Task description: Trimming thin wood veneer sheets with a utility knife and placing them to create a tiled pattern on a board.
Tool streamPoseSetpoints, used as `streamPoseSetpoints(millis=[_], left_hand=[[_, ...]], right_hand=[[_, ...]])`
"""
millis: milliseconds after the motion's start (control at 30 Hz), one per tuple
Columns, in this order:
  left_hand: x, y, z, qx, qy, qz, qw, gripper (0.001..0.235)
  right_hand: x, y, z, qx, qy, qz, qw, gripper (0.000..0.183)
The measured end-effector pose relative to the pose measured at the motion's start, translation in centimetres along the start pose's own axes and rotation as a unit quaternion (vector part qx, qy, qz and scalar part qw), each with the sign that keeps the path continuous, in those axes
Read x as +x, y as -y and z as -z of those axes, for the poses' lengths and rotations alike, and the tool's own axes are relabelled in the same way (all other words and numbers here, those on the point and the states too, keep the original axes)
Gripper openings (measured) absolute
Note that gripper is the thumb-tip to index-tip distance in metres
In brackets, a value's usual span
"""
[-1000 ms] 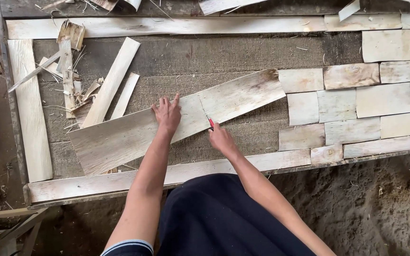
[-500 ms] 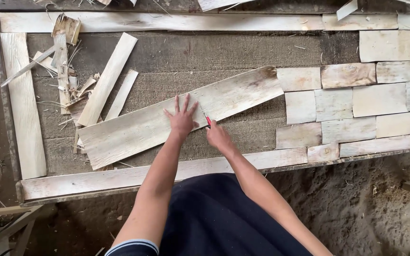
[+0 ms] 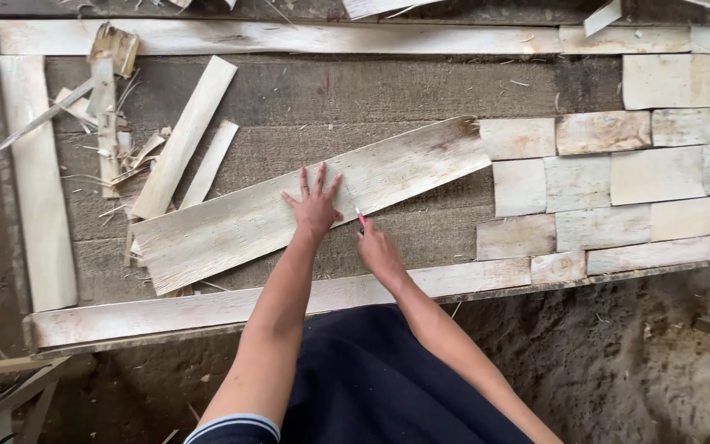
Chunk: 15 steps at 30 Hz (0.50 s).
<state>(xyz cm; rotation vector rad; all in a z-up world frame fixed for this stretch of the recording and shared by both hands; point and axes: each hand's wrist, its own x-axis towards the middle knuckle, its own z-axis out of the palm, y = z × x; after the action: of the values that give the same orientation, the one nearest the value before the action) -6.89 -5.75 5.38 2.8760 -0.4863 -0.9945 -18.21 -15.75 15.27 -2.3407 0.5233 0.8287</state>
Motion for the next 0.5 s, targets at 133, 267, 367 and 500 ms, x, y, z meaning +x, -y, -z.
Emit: streamPoseSetpoints(millis=[133, 267, 367, 500], left_hand=[[-0.3, 0.1, 0.6, -0.008, -0.004, -0.004, 1.000, 0.099], [-0.3, 0.1, 0.8, -0.009, -0.013, 0.001, 1.000, 0.098], [-0.3, -0.1, 0.0, -0.006, -0.014, -0.003, 1.000, 0.099], [-0.1, 0.2, 0.1, 0.009, -0.014, -0.002, 1.000, 0.099]], right_hand=[[0.7, -1.2, -0.6, 0.000, -0.003, 0.004, 1.000, 0.035], [1.1, -2.4, -1.0, -0.011, 0.003, 0.001, 1.000, 0.035], [0.3, -3.2, -1.5, -0.010, 0.008, -0.008, 1.000, 0.034], [1.0, -3.8, -1.7, 0.034, -0.003, -0.029, 0.999, 0.032]])
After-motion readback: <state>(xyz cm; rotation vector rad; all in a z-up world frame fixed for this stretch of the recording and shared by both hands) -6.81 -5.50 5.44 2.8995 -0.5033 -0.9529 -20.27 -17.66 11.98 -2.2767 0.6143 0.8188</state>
